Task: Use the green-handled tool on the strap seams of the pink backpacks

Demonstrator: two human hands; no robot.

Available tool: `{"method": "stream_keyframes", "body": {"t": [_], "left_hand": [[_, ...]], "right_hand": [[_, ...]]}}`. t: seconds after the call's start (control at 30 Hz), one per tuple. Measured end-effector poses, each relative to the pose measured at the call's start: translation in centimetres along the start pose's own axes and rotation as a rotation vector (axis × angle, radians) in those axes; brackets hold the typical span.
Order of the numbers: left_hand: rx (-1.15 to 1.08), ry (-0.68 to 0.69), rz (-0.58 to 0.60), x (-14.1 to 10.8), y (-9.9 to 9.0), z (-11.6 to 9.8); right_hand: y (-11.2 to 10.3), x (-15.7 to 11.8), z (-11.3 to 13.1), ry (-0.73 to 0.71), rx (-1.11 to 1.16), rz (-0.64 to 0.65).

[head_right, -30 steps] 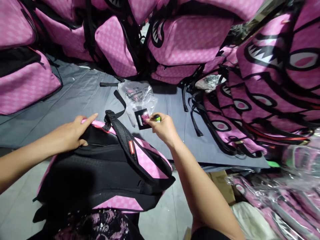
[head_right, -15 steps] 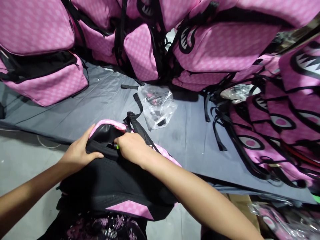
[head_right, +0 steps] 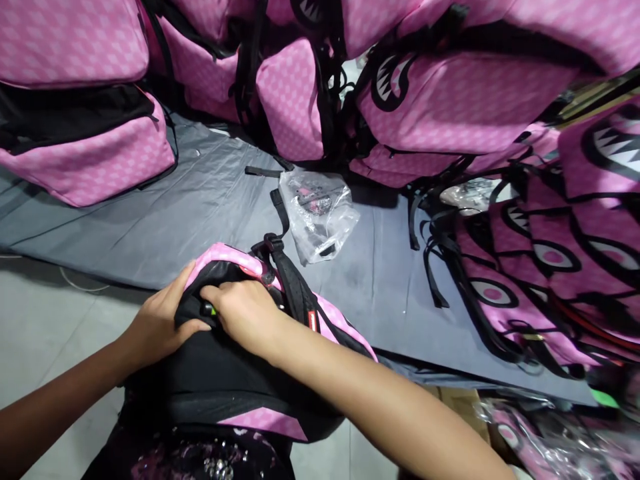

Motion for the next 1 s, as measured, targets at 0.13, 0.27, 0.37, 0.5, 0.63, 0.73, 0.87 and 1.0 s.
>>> {"method": "stream_keyframes", "body": {"t": [0.13, 0.27, 0.37, 0.5, 0.63, 0.73, 0.87, 1.0], "left_hand": [[0.035, 0.056, -0.037, -0.1, -0.3, 0.5], [0.034, 0.089, -0.06, -0.5, -0.6, 1.2], [-0.008, -0.029, -0.002, -0.3, -0.4, 2.7], [-0.058, -0.217, 0.063, -0.1, -0.4, 3.7], [-0.104, -0.315, 0.086, 0.1, -0.8, 3.6], [-0.139, -0.348, 0.073, 0.4, -1.0, 3.6], [-0.192, -0.362, 0.066, 0.8, -1.0, 2.7], [-0.156, -0.247, 0.019, 2.3, -3.0, -2.8]], "right_hand": [[0.2, 2.3, 1.6, -0.082, 0.034, -0.027], [-0.8, 0.8, 3.3, -0.227, -0.131, -0.049], [0.4, -1.3, 1.1, -0.104, -0.338, 0.131], [0.9, -4.2, -3.6, 0.163, -0.436, 0.267], [-3.5, -8.5, -8.4, 0.355, -0.105, -0.084], [-4.2, -15.0, -15.5, 0.643, 0.109, -0.334], [2.9, -21.2, -20.8, 0.801, 0.243, -0.265], [6.5, -29.2, -21.3, 0.9, 0.281, -0.384]]}}
Point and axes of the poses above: each hand's wrist, its own x-axis towards the middle knuckle, its own y-axis out of the palm, z = x × y, the point moved 10 cm from there along x, towards the middle knuckle, and after that the axes turned 10 degrees about y, right-handed, at the moved point
